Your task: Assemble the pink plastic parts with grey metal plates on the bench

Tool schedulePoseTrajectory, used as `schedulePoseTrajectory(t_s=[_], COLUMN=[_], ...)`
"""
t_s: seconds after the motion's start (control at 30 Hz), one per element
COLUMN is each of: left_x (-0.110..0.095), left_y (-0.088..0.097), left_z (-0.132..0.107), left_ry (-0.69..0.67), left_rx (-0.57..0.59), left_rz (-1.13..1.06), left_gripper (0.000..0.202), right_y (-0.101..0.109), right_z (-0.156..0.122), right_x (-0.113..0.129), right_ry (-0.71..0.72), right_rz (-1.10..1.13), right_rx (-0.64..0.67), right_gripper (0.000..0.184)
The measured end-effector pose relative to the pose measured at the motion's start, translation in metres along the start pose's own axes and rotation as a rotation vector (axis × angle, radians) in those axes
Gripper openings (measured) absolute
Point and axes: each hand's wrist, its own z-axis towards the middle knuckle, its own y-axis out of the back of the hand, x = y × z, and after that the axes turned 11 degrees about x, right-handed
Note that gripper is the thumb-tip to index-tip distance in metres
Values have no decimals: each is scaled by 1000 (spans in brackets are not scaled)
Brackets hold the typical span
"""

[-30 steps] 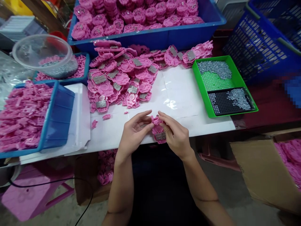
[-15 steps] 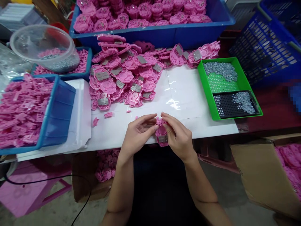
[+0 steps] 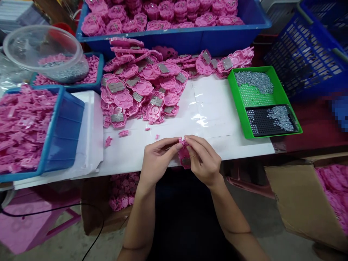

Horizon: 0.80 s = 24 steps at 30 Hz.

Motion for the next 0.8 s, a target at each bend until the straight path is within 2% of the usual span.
schedulePoseTrajectory(t_s=[0.23, 0.33, 0.43, 0.53, 0.67, 0.8], left_x=[-9, -15, -20, -23, -22, -21], left_y=[-10, -11, -12, -14, -17, -20], left_z=[-18, -27, -35, -40, -43, -46], left_ry=[-71, -171, -306, -470, -681, -744], left_rx=[-27, -2, -4, -64, -140, -157], left_rz=[57, 145, 267, 390, 540, 617], left_gripper=[15, 9, 15, 28, 35, 41], right_y=[-4, -5, -2, 5, 18, 28], right_z=[-3, -2, -1, 0, 3, 4], right_x=[10, 19, 30, 38, 46, 54], right_ry=[47, 31, -5, -66, -171, -231], right_rz=[47, 91, 197, 328, 453, 546], right_rx=[-142, -209, -230, -181, 3, 84], right_gripper=[49, 47, 41, 34, 25, 16])
